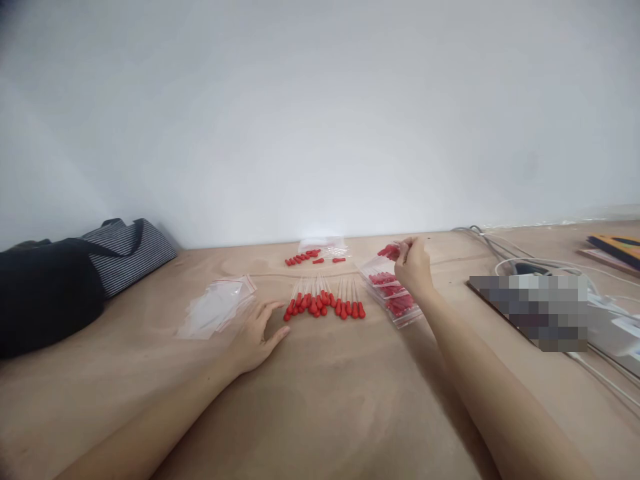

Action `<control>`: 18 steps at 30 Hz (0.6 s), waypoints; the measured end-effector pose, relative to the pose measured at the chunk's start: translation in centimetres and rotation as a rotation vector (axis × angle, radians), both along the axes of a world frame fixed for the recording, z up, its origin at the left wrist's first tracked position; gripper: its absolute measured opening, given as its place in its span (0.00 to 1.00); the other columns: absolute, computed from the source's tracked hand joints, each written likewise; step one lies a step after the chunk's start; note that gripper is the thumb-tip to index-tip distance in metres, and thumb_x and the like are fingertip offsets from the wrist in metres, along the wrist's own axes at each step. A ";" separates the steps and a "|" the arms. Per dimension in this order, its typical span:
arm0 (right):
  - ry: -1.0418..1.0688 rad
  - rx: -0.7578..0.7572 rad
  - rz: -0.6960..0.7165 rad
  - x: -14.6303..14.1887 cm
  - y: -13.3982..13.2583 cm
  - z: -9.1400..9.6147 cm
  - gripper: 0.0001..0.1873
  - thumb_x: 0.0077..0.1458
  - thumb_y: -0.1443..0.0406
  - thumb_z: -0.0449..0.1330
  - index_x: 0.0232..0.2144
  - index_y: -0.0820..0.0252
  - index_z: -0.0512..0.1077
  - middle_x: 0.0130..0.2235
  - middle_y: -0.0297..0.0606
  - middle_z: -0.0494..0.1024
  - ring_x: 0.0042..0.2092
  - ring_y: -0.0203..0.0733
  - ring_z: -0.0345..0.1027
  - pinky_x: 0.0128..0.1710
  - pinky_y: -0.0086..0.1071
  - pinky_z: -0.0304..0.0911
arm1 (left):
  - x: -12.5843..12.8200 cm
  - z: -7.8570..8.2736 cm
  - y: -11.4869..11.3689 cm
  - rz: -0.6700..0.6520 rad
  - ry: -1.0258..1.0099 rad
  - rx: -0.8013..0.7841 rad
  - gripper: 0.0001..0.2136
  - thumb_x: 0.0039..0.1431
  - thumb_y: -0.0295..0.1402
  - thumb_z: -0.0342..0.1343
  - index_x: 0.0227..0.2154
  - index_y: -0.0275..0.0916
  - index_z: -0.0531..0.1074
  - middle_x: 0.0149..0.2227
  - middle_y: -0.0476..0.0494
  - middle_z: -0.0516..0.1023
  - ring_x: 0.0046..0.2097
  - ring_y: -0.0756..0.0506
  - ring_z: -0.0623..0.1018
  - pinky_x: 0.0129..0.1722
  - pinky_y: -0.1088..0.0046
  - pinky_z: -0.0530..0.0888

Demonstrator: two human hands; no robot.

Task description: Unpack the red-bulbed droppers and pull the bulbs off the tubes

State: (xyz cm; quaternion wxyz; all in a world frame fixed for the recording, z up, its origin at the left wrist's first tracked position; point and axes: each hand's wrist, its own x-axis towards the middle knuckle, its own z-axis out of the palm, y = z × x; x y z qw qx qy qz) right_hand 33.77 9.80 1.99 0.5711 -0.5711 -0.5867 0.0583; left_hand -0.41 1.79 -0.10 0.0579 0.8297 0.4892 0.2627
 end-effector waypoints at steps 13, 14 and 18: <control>-0.092 0.019 0.742 -10.4 -11.2 -0.2 0.06 0.60 0.61 0.40 0.32 0.55 0.51 0.41 0.45 0.71 0.43 0.38 0.67 0.40 0.35 0.63 | -2.0 0.9 0.8 0.120 -0.507 0.191 0.13 0.61 0.37 0.39 0.40 0.38 0.65 0.41 0.42 0.69 0.46 0.44 0.68 0.47 0.64 0.65; -0.147 -0.021 0.818 -10.6 -11.9 -0.7 0.06 0.60 0.62 0.39 0.31 0.54 0.51 0.40 0.45 0.71 0.44 0.38 0.66 0.40 0.34 0.62 | -2.0 1.1 0.7 0.092 -0.507 0.188 0.13 0.60 0.37 0.40 0.39 0.38 0.65 0.40 0.42 0.69 0.45 0.44 0.69 0.46 0.64 0.65; -0.365 -0.246 1.023 -10.4 -12.7 -2.0 0.06 0.59 0.66 0.39 0.30 0.55 0.51 0.34 0.40 0.70 0.41 0.38 0.66 0.37 0.31 0.61 | -0.9 1.8 -0.9 -0.200 -0.285 0.000 0.11 0.56 0.38 0.48 0.39 0.39 0.66 0.43 0.42 0.69 0.46 0.44 0.69 0.48 0.64 0.65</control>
